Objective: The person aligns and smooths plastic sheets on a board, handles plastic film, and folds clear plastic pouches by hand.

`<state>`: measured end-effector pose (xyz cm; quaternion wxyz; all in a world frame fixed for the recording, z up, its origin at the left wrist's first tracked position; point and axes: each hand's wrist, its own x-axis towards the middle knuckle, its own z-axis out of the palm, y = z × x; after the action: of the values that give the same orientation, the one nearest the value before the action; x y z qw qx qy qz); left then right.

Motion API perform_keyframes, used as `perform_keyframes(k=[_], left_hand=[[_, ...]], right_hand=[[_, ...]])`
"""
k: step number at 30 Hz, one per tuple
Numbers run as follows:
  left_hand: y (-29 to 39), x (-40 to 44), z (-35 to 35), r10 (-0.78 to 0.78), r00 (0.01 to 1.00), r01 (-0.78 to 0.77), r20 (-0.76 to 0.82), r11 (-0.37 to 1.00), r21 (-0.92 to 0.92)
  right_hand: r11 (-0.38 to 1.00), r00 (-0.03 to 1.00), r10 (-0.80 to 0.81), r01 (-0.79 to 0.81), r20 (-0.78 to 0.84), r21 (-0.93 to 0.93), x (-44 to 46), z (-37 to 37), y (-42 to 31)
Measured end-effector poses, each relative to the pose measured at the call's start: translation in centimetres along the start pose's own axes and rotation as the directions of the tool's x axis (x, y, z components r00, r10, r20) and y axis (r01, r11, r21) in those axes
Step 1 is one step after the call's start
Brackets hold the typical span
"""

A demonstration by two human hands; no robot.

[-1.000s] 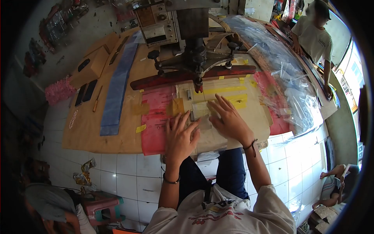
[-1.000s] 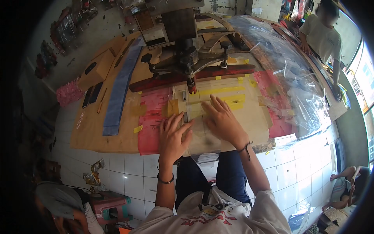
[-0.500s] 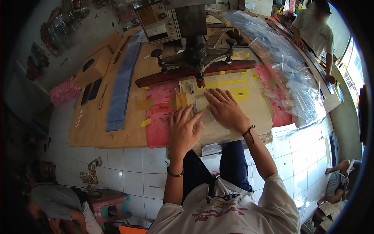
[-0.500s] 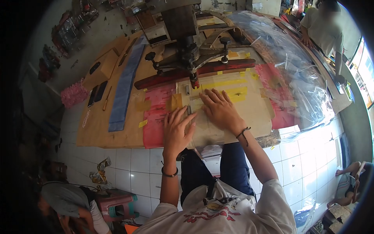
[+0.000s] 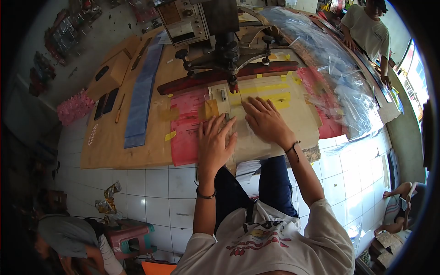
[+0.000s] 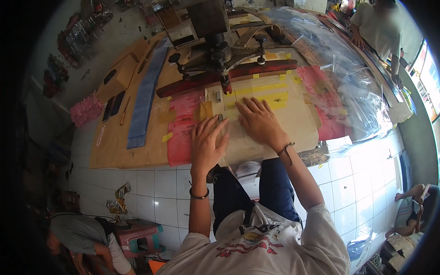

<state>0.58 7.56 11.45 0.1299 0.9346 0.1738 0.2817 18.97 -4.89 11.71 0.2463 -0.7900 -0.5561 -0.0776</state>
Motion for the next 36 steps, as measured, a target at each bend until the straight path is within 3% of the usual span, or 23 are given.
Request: perform_keyframes(k=[7,10,13,16,19,22,25,28,31,34,36], left_hand=[[0.2,0.0,-0.1,-0.001,1.000,0.001,0.005,1.000,-0.020],[-0.1,0.0,-0.1,0.012,1.000,-0.012,0.022,1.000,-0.027],[-0.1,-0.2,-0.2,0.031,0.999,-0.030,0.036,0.999,-0.027],[-0.1,0.0,-0.4,0.045,0.999,-0.044,0.030,0.998,-0.039],[-0.1,0.1,-0.5,0.041,0.999,-0.040,0.028,0.998,-0.045],[0.0,0.0,-0.5,0.036,0.999,-0.034,0.041,0.999,-0.041],[-0.2,0.0,-0.5,0.038,0.998,-0.036,0.058,0.999,-0.034],[-0.1,0.1,-0.5,0.040,0.998,-0.038,0.048,0.999,-0.039],[-0.1,0.0,-0.4,0.036,0.999,-0.035,0.038,0.999,-0.039],[0.0,0.1,-0.4,0.033,0.998,-0.031,0.045,0.999,-0.039],[0.0,0.0,-0.6,0.033,0.998,-0.031,0.049,0.999,-0.037]], right_hand=[[0.997,0.994,-0.082,0.080,0.076,0.016,-4.0,-4.0,-3.3],[0.996,0.946,0.035,-0.059,0.323,0.064,-1.0,-4.6,-0.8],[0.998,0.997,0.048,-0.046,0.056,-0.036,2.1,-1.4,2.6],[0.997,0.998,0.054,-0.056,0.037,0.047,4.4,-0.6,3.6],[0.995,0.981,0.085,-0.094,0.172,0.044,4.9,-0.7,3.8],[0.991,0.973,0.104,-0.119,0.206,0.062,4.9,-1.0,3.6],[0.990,0.997,-0.009,-0.002,0.075,0.144,4.6,-0.4,3.8],[0.948,0.999,-0.023,0.009,0.039,0.317,4.9,-0.2,3.9],[0.832,0.966,0.239,-0.258,0.102,0.492,5.3,-0.8,2.4],[0.940,0.998,-0.012,0.034,-0.065,0.338,4.8,-0.8,3.4],[0.959,0.982,-0.177,0.187,-0.068,0.212,4.0,-1.1,3.6]])
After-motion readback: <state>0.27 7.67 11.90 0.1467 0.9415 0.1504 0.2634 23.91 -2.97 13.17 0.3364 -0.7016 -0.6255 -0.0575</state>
